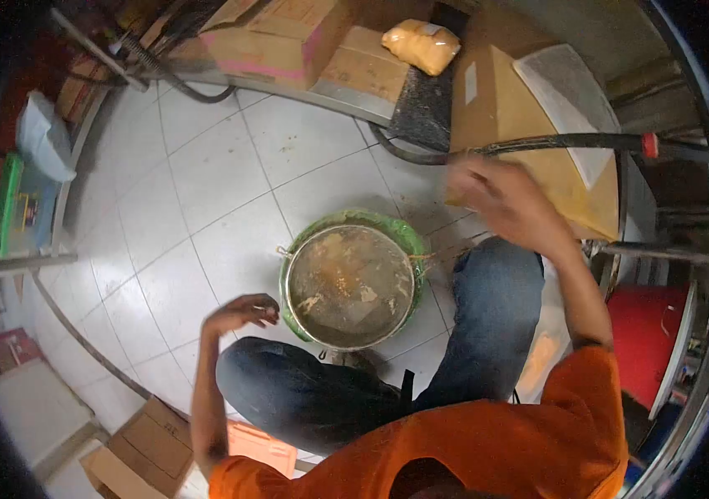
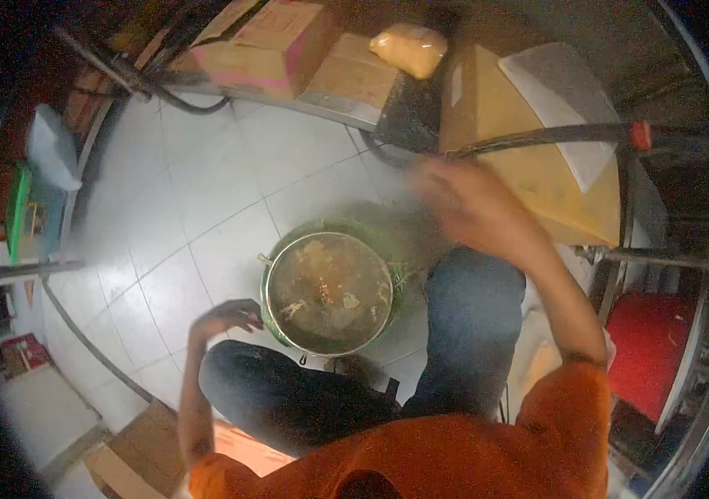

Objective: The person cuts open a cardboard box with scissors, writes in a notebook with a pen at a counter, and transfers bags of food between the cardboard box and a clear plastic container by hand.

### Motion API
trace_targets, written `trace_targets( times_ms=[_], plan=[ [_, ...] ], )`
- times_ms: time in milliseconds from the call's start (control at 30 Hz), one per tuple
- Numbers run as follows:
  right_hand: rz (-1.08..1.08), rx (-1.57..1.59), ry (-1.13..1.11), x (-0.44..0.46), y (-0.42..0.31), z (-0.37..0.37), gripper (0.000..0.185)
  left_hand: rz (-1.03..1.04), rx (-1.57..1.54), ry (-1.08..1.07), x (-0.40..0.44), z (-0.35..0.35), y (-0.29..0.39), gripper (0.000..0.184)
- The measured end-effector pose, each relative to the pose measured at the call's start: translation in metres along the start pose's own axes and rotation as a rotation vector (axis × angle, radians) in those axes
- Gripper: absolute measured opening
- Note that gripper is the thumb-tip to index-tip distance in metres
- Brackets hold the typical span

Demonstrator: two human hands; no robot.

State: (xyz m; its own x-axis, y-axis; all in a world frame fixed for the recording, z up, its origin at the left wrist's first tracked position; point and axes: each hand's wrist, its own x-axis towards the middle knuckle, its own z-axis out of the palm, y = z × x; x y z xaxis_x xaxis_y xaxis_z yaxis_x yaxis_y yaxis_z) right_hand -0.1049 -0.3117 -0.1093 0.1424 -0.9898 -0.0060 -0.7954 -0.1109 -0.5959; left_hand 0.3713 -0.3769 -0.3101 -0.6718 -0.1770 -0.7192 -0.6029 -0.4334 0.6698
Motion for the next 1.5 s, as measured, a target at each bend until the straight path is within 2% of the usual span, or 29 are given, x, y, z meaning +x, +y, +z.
trace_targets(
  times_ms=[67,100,133,167,233,300,333,400,433,500,567,600,633,667,733,767,800,833,867,967,1033,1067,1133,1167,1233,1267,1333,1467,1500],
  plan=[
    [0.025,-0.352,-0.042,0.082,0.013,0.040,0.021,0.081,-0.155,0.160,0.013,0.020,-0.025,0.031],
    [-0.189,-0.686,-0.169,0.131,0.039,0.054,0.024,0.231,-0.226,0.115,0.017,0.031,-0.011,0.023],
    [0.123,-0.393,-0.108,0.177,0.062,0.066,0.028,0.271,-0.257,0.167,0.020,0.032,-0.016,0.020],
    [0.294,-0.471,-0.081,0.211,0.072,0.061,0.039,0.314,-0.288,0.221,0.021,0.033,-0.022,0.018],
    [0.408,-0.443,0.049,0.260,0.134,0.048,0.049,0.339,-0.237,0.178,0.010,0.038,0.003,0.016],
    [0.594,-0.344,0.298,0.262,0.165,0.033,0.054,0.275,-0.220,0.196,0.004,0.046,0.010,0.014],
    [0.746,-0.420,0.358,0.264,0.184,0.028,0.055,0.244,-0.222,0.209,0.005,0.048,0.006,0.015],
    [0.847,-0.639,0.518,0.267,0.214,0.038,0.058,0.263,-0.317,0.231,0.006,0.057,0.005,0.019],
    [0.794,-0.785,0.613,0.264,0.228,0.054,0.059,0.334,-0.305,0.275,0.012,0.060,-0.001,0.018],
    [0.733,-0.822,0.646,0.268,0.264,0.060,0.056,0.291,-0.249,0.387,0.013,0.066,0.003,0.017],
    [0.729,-0.598,0.507,0.275,0.298,0.050,0.051,0.257,-0.388,0.655,0.014,0.064,0.005,0.023],
    [0.732,-0.441,0.578,0.271,0.306,0.057,0.049,0.255,-0.372,0.793,0.020,0.049,-0.012,0.024],
    [0.729,-0.286,0.650,0.273,0.303,0.063,0.047,0.387,-0.305,0.753,0.019,0.033,-0.007,0.021],
    [0.713,-0.135,0.732,0.279,0.292,0.061,0.045,0.390,-0.443,0.807,0.020,0.023,0.004,0.021],
    [0.647,-0.208,0.715,0.282,0.261,0.061,0.041,0.396,-0.231,0.945,0.011,-0.006,0.014,0.026],
    [0.651,-0.268,0.576,0.282,0.237,0.052,0.040,0.405,-0.144,0.971,0.008,-0.026,0.007,0.026],
    [0.530,-0.203,0.618,0.290,0.234,0.057,0.033,0.412,-0.244,0.991,0.006,-0.047,-0.001,0.026],
    [0.517,-0.132,0.635,0.310,0.234,0.058,0.024,0.413,-0.339,1.001,0.003,-0.062,-0.005,0.027],
    [0.482,-0.213,0.535,0.307,0.214,0.047,0.017,0.419,-0.385,1.036,-0.003,-0.071,-0.001,0.029],
    [0.354,-0.186,0.497,0.293,0.173,0.035,0.023,0.442,-0.498,1.006,-0.008,-0.104,-0.017,0.040],
    [0.218,-0.135,0.514,0.277,0.140,0.034,0.026,0.507,-0.279,0.920,-0.020,-0.119,-0.032,0.047],
    [0.139,-0.107,0.527,0.263,0.121,0.032,0.028,0.474,-0.162,0.979,-0.024,-0.149,-0.063,0.050],
    [-0.002,-0.078,0.580,0.222,0.086,0.017,0.031,0.495,-0.246,0.999,-0.016,-0.171,-0.074,0.055],
    [-0.071,-0.072,0.611,0.184,0.061,0.005,0.027,0.518,-0.448,0.963,-0.019,-0.163,-0.065,0.056],
    [-0.209,-0.066,0.667,0.110,0.012,-0.018,0.017,0.575,-0.380,0.891,-0.015,-0.177,-0.077,0.057],
    [-0.119,-0.161,0.560,0.087,0.000,-0.035,0.016,0.548,-0.446,0.952,-0.013,-0.169,-0.067,0.052],
    [-0.031,-0.092,0.700,0.011,-0.024,-0.073,0.016,0.515,-0.518,1.058,-0.004,-0.148,-0.038,0.047],
    [-0.009,-0.190,1.046,-0.124,-0.036,-0.105,0.020,0.558,-0.249,1.153,0.034,-0.108,0.024,0.045],
    [0.062,-0.254,1.060,-0.163,-0.041,-0.107,0.021,0.585,-0.179,1.182,0.039,-0.097,0.037,0.044]
  ],
)
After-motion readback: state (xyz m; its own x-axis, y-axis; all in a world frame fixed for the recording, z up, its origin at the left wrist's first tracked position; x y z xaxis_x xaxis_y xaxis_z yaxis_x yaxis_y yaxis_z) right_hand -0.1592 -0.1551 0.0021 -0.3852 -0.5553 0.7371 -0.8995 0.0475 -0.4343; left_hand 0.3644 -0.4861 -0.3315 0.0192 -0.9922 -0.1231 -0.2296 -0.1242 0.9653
